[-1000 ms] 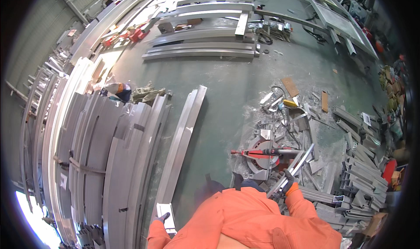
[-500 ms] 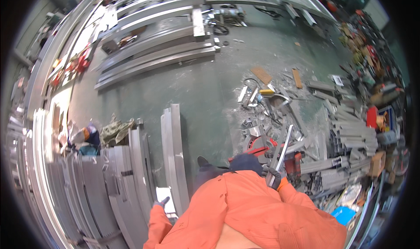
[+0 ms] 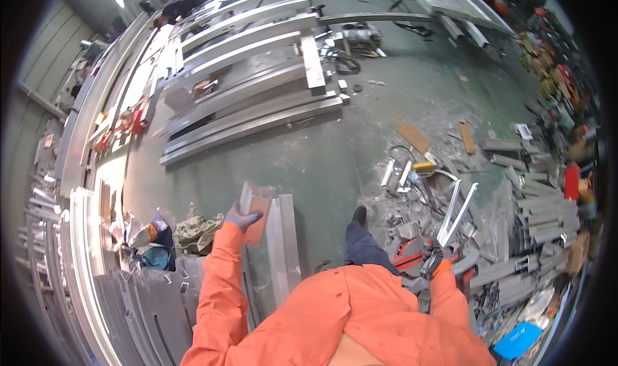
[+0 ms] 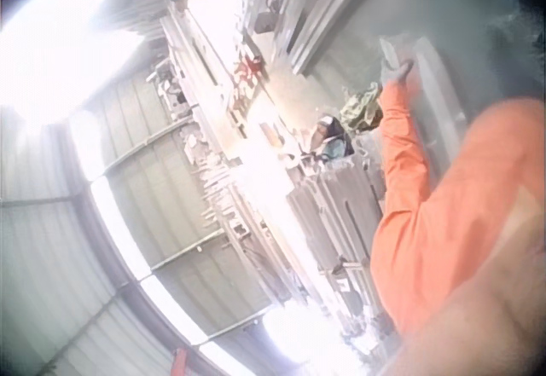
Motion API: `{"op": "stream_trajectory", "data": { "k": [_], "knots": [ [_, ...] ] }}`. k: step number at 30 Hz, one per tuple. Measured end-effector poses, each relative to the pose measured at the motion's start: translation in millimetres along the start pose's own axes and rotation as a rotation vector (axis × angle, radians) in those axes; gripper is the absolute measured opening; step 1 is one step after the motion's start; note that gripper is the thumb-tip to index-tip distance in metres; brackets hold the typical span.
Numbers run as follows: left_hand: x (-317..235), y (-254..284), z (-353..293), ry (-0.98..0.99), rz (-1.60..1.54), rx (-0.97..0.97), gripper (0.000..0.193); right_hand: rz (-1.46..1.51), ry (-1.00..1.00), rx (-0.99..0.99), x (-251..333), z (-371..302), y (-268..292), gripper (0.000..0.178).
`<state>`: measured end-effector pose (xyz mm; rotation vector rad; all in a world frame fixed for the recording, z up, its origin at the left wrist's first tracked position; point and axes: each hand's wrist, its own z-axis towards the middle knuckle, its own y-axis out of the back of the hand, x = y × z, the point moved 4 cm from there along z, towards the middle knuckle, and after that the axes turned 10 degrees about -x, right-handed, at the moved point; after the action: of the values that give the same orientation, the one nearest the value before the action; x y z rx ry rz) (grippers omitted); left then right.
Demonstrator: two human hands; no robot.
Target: The person sorts and stacks long, silver metal rods in a workshop. They pick up rods from a pile, align them, and place them into a neat stack on the floor. The person also briefly handles a piece of paper and a blue plastic bag during the process.
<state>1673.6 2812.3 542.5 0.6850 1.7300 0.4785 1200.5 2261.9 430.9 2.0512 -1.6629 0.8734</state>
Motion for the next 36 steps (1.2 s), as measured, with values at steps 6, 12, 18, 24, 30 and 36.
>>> {"op": "stream_trajectory", "data": {
  "k": [6, 12, 18, 24, 30, 36],
  "knots": [
    [-8.8, -59.5, 10.7, 0.149, 0.055, -0.190, 0.113, 0.022, -0.202, 0.236, 40.3, 77.2, -123.4, 0.015],
    [-4.1, -52.6, -8.6, 0.686, 0.120, -0.187, 0.108, -0.124, -0.238, 0.410, 165.5, 116.2, -245.9, 0.024],
    [68.8, -80.0, 47.9, 0.813, -0.088, -0.518, 0.107, -0.386, 0.388, 0.485, 222.2, 234.1, -402.3, 0.050],
    [-13.2, -154.6, 244.4, 0.583, -0.310, -0.318, 0.089, -0.300, -0.195, 0.692, 267.3, 191.0, -635.7, 0.035],
    [-259.7, -242.4, 429.8, 0.447, -0.647, -0.033, 0.071, -0.194, -0.325, 0.671, 324.3, 199.6, -731.0, 0.034],
    [-351.4, -280.6, 590.8, 0.475, -0.477, 0.075, 0.081, -0.285, -0.205, 0.692, 353.6, 243.1, -762.1, 0.060]
  ]
}}
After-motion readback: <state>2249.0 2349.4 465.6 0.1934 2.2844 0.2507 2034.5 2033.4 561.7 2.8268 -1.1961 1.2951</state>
